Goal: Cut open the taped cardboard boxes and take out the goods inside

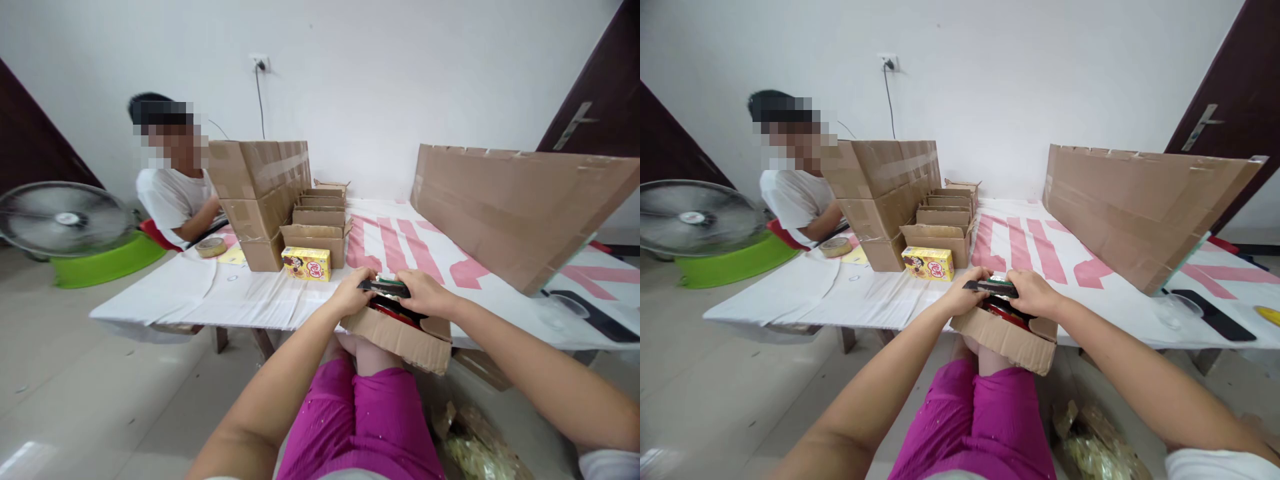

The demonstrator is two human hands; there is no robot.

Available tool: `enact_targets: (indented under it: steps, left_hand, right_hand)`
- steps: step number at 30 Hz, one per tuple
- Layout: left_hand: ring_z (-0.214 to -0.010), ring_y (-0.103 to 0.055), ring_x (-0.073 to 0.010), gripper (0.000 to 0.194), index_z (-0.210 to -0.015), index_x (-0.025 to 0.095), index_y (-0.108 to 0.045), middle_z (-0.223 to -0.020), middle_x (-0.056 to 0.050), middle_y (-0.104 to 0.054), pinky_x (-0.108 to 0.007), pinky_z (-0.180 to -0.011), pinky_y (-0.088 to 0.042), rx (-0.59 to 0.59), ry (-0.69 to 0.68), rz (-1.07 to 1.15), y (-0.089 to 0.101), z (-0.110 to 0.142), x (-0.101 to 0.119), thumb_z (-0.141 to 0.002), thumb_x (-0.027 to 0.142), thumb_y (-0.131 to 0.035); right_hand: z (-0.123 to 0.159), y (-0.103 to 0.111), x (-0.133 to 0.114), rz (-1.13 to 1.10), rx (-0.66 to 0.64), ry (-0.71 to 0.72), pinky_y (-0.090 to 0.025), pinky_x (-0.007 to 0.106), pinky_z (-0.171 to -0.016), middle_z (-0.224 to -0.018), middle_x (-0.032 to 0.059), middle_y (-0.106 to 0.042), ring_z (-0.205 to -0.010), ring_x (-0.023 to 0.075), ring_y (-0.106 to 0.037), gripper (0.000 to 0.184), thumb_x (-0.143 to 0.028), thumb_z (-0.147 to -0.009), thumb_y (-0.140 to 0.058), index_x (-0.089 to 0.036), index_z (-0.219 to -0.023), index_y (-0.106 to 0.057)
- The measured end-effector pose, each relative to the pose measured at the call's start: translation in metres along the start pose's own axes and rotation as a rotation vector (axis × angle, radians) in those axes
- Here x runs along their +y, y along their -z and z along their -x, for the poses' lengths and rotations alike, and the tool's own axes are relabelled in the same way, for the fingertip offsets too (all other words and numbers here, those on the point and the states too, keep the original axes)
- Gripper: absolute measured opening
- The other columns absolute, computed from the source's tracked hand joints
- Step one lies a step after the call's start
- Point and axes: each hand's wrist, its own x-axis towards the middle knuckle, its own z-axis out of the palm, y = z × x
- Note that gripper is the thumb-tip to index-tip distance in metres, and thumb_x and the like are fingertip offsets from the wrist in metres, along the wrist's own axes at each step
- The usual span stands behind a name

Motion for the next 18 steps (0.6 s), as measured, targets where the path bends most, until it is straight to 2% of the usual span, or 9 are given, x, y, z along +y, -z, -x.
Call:
enact_targets:
  steps: [6,9,13,15,18]
  left_hand:
    - [-0.103,-0.061,-0.0209,0.031,-0.094,0.020,-0.055,-0.113,-0.005,-0.064,-0.036,-0.093,-0.048,-0.011,-0.005,-0.031,0.000,0.000,0.002,-0.067,0.007,-0.064]
    - [-0.095,-0.061,-0.0196,0.027,-0.090,0.020,-0.055,-0.111,-0.004,-0.064,-0.035,-0.087,-0.049,-0.022,0.000,-0.047,0.000,0.000,0.001,-0.068,0.008,-0.063]
    - [-0.089,-0.060,-0.0186,0.024,-0.086,0.020,-0.053,-0.113,-0.005,-0.063,-0.034,-0.082,-0.049,-0.017,-0.012,-0.030,-0.001,-0.001,-0.002,-0.068,0.007,-0.062]
    - [-0.091,-0.060,-0.0190,0.025,-0.086,0.020,-0.052,-0.115,-0.006,-0.062,-0.034,-0.083,-0.049,-0.016,-0.010,-0.025,0.000,-0.001,-0.001,-0.067,0.007,-0.062]
    - [-0.094,-0.060,-0.0198,0.024,-0.085,0.020,-0.052,-0.116,-0.007,-0.062,-0.036,-0.085,-0.048,-0.028,0.002,-0.021,0.000,-0.002,0.000,-0.067,0.006,-0.062]
  right_hand:
    - [0.011,0.010,0.011,-0.103,-0.056,-0.016,-0.041,0.024,-0.061,-0.080,0.0023,-0.064,-0.069,0.0157,-0.057,0.012,-0.018,-0.070,-0.058,-0.020,-0.081,-0.053]
    - [0.021,0.015,0.018,-0.262,-0.066,-0.046,-0.040,0.024,-0.057,-0.073,-0.0006,-0.059,-0.065,0.0144,-0.054,0.012,-0.023,-0.070,-0.057,-0.020,-0.080,-0.051]
    - [0.041,0.025,0.029,-0.500,-0.056,-0.103,-0.044,0.026,-0.060,-0.073,-0.0004,-0.058,-0.067,0.0152,-0.054,0.018,-0.033,-0.071,-0.060,-0.020,-0.081,-0.052]
    - [0.056,0.031,0.041,-0.599,0.009,-0.147,-0.046,0.028,-0.063,-0.074,0.0006,-0.059,-0.068,0.0154,-0.055,0.023,-0.038,-0.071,-0.064,-0.021,-0.079,-0.051]
    - [0.082,0.034,0.071,-0.698,0.192,-0.266,-0.049,0.031,-0.070,-0.077,0.0017,-0.061,-0.072,0.0170,-0.058,0.031,-0.046,-0.070,-0.067,-0.021,-0.077,-0.050]
